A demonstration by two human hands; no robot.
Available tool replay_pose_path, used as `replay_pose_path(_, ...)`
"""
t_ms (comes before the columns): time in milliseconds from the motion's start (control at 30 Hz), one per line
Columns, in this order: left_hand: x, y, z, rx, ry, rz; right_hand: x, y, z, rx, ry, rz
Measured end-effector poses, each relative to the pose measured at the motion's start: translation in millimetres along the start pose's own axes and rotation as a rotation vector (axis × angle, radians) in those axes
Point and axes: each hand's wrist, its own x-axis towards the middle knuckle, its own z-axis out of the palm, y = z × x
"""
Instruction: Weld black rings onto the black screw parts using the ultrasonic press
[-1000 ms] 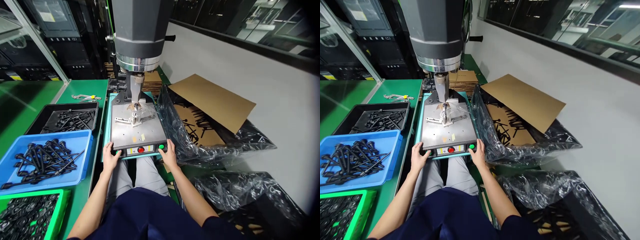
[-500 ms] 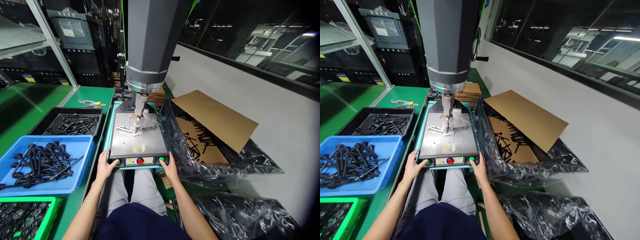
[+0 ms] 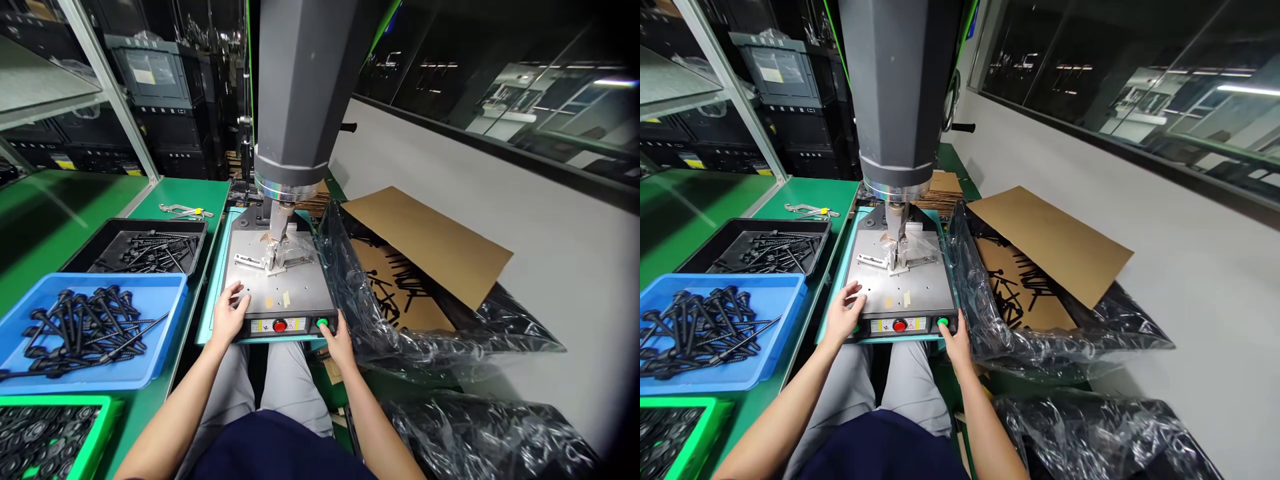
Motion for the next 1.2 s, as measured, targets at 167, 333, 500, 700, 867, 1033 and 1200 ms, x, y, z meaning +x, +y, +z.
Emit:
replay_pose_path(167,30.0,17.7,20.9,-0.112,-0.058,-0.053,0.5,0.0,0.8,-0.011,0.015,0.008)
replay_pose_path(333,58.6,42.9,34.1,-0.236,-0.064,-0.155,1.4,-2.9,-0.6,-0.011,0.032,-0.03)
replay_pose_path(500,87.8,73.3,48.5,-0.424,-0.172,-0.399,3.3,-31.9,-4.7,-0.088,0.214,-0.08)
replay_pose_path(700,109.3,90.3,62.9,-0.476,-0.231,-0.5,13.5,-99.4,30.3,0.075,-0.016,-0.23)
replay_pose_path(867,108.2,97.4,66.1,-0.527,-0.227,-0.437,45.4,-145.7,77.5,0.106,-0.264,-0.352)
replay_pose_path(1033,108.5,108.3,65.7,-0.589,-0.232,-0.398,89.2,-186.4,103.8,0.041,-0.048,-0.514)
replay_pose_path(1200,116.4,120.6,63.5,-0.649,-0.236,-0.396,128.1,-219.9,116.1,-0.059,0.047,-0.559)
